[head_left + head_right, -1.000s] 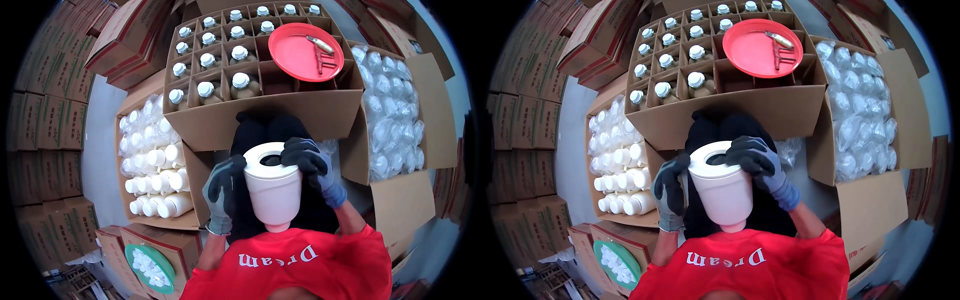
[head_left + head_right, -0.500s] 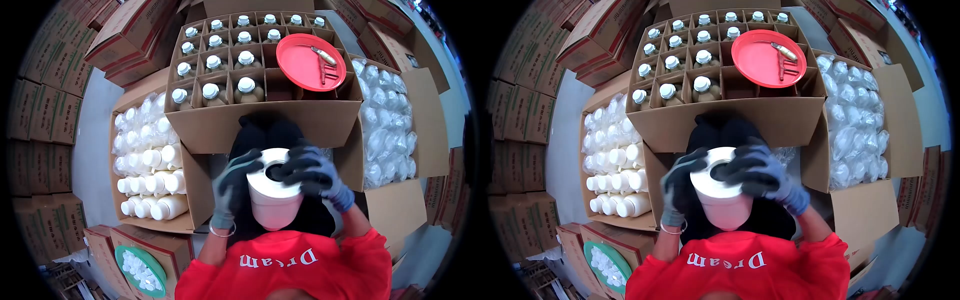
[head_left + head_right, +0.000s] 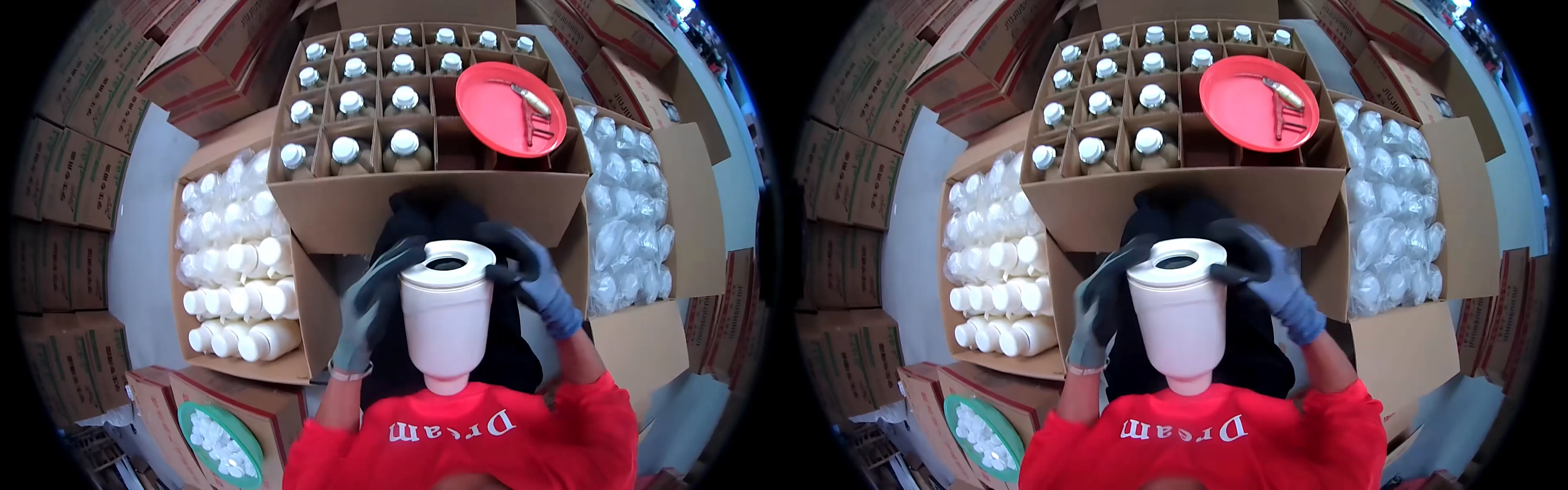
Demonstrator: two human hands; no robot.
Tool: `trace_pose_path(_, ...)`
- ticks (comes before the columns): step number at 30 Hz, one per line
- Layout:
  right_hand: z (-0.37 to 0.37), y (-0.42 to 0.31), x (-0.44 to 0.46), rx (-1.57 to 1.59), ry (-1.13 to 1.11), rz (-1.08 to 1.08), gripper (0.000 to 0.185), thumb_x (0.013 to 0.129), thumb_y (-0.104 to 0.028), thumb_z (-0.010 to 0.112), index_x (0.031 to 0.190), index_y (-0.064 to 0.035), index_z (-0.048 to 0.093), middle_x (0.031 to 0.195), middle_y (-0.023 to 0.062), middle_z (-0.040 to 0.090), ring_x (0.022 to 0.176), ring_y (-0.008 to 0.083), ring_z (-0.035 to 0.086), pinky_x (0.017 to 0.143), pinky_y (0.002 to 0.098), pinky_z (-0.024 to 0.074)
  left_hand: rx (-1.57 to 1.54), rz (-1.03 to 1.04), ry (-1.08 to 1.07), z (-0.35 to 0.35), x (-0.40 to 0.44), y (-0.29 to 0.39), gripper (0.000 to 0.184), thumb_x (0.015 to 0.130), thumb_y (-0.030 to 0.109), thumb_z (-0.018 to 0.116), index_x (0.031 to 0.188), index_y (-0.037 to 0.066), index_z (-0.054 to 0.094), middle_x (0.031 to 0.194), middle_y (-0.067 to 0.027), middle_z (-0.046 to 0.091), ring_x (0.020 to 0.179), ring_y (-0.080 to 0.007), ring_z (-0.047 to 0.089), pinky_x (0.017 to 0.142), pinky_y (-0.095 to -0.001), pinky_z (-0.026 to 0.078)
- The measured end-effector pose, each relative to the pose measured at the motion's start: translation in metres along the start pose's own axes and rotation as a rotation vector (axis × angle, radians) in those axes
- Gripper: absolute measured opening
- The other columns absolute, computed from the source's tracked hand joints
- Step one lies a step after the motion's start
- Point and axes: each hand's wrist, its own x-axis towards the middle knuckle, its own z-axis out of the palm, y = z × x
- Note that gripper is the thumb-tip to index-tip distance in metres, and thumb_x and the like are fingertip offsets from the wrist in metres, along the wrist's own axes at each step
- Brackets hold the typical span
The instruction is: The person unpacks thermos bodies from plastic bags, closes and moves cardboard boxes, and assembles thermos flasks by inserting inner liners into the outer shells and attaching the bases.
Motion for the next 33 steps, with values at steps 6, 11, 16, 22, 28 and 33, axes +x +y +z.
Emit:
trace_pose_path(6, 0.014, -0.013, -0.006, 0.160, -0.132, 0.095, 0.059, 0.081, -0.022, 0.075, 0.131, -0.0015, 0.051, 0.124, 0.0163, 0.059, 0.114, 0.0224, 0.057, 0.098, 0.0355, 0.0449, -0.210, 0.065, -0.179, 0.012, 0.035, 0.050, 0.064, 0.084, 0.033, 0.069, 0.136, 0.000, 0.050, 0.144, -0.0177, 0.046, 0.134, -0.0327, 0.043, 0.109, -0.0439, 0.036)
trace_pose_path(11, 0.023, -0.030, 0.019, 0.254, -0.089, -0.190, 0.084, 0.079, -0.024, 0.076, 0.145, 0.0014, 0.032, 0.148, 0.0195, 0.036, 0.137, 0.0298, 0.036, 0.112, 0.0383, 0.0290, 0.156, 0.422, -0.391, 0.008, 0.077, 0.094, 0.069, 0.081, 0.040, 0.069, 0.137, 0.004, 0.051, 0.144, -0.0212, 0.044, 0.138, -0.0392, 0.035, 0.112, -0.0445, 0.029)
trace_pose_path(16, 0.015, -0.056, 0.049, 0.014, -0.099, -0.583, 0.079, 0.077, -0.022, 0.076, 0.145, -0.0066, 0.039, 0.153, 0.0239, 0.025, 0.141, 0.0386, 0.028, 0.114, 0.0455, 0.0258, -0.476, -0.161, -0.171, 0.010, 0.080, 0.102, 0.061, 0.104, 0.046, 0.029, 0.137, -0.003, 0.042, 0.131, -0.0185, 0.055, 0.115, -0.0269, 0.058, 0.099, -0.0382, 0.048)
trace_pose_path(22, 0.010, -0.073, 0.083, -0.272, -0.205, -0.622, 0.072, 0.073, -0.011, 0.074, 0.141, -0.0162, 0.047, 0.151, 0.0234, 0.027, 0.118, 0.0402, 0.051, 0.100, 0.0451, 0.0438, -0.511, -0.140, -0.235, 0.016, 0.085, 0.122, 0.071, 0.101, 0.057, 0.025, 0.135, -0.002, 0.044, 0.125, -0.0148, 0.059, 0.112, -0.0218, 0.060, 0.093, -0.0352, 0.052)
trace_pose_path(28, 0.017, -0.058, 0.091, -0.411, -0.071, -0.574, 0.074, 0.073, -0.011, 0.074, 0.140, -0.0110, 0.043, 0.140, 0.0212, 0.042, 0.117, 0.0385, 0.053, 0.092, 0.0421, 0.0489, -0.868, -0.275, -0.341, 0.026, 0.090, 0.127, 0.060, 0.102, 0.048, 0.038, 0.134, -0.003, 0.044, 0.124, -0.0138, 0.058, 0.112, -0.0210, 0.059, 0.092, -0.0346, 0.052)
trace_pose_path(33, 0.017, -0.032, 0.088, 0.121, -0.091, -0.259, 0.069, 0.077, -0.017, 0.076, 0.136, -0.0020, 0.043, 0.120, 0.0165, 0.060, 0.103, 0.0259, 0.062, 0.086, 0.0355, 0.0512, 0.060, 0.429, -0.232, 0.042, 0.087, 0.119, 0.070, 0.084, 0.031, 0.070, 0.143, 0.006, 0.042, 0.152, -0.0209, 0.029, 0.140, -0.0372, 0.028, 0.114, -0.0443, 0.026)
